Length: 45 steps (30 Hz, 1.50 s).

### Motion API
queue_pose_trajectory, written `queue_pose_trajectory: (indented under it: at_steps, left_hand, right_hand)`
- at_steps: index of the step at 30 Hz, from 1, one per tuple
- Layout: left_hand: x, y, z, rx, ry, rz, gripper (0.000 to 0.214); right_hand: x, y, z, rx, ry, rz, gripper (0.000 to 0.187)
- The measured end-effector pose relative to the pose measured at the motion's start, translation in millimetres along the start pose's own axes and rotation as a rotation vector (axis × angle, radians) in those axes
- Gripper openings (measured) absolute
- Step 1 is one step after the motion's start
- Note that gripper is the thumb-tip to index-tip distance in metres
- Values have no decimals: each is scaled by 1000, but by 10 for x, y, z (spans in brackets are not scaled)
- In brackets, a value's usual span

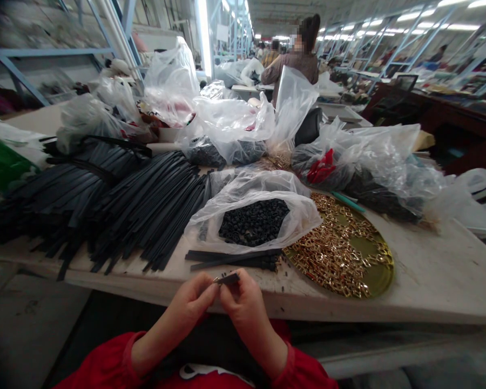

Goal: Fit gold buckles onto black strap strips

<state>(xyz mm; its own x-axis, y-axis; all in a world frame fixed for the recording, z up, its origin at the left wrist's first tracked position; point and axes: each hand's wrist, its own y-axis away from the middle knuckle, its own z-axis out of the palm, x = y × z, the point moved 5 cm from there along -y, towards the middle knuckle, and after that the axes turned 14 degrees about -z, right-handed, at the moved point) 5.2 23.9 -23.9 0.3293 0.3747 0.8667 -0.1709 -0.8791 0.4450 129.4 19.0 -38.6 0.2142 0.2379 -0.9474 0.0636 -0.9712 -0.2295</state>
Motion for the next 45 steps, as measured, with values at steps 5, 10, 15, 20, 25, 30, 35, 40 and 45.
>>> queue_pose_trajectory:
  at_steps: [5, 10, 15, 20, 25, 30, 35, 40, 45]
  left_hand:
    - [-32, -2, 9, 38, -9, 39, 23]
    - [-73, 0, 15, 64, -81, 34, 23]
    - [-59, -24, 10, 65, -146, 11, 25]
    - [13, -118, -49, -28, -155, -3, 29]
    - [37, -263, -124, -8, -217, -26, 24]
    - [156, -315, -34, -125, -316, 88, 26]
    - [164, -443, -27, -71, -279, 20, 27]
    - [155, -485, -9, -81, -221, 36, 24]
    - [161, -475, -98, -77, -128, 5, 25]
  right_hand:
    - [-92, -16, -37, -2, 297, -139, 4]
    - [-91, -23, -49, -74, 259, -141, 6]
    - [84, -62, -42, -107, 47, 48, 12]
    - [131, -106, -17, -157, -179, 154, 15]
    - [-121, -140, -89, -245, 16, -39, 8]
    - [-35, -451, -321, -375, 154, -50, 12]
    - [286, -1064, -716, -232, 853, -49, 18]
    - [591, -1345, -591, -239, 1038, 59, 8]
    - [566, -1337, -605, -217, 972, 40, 6]
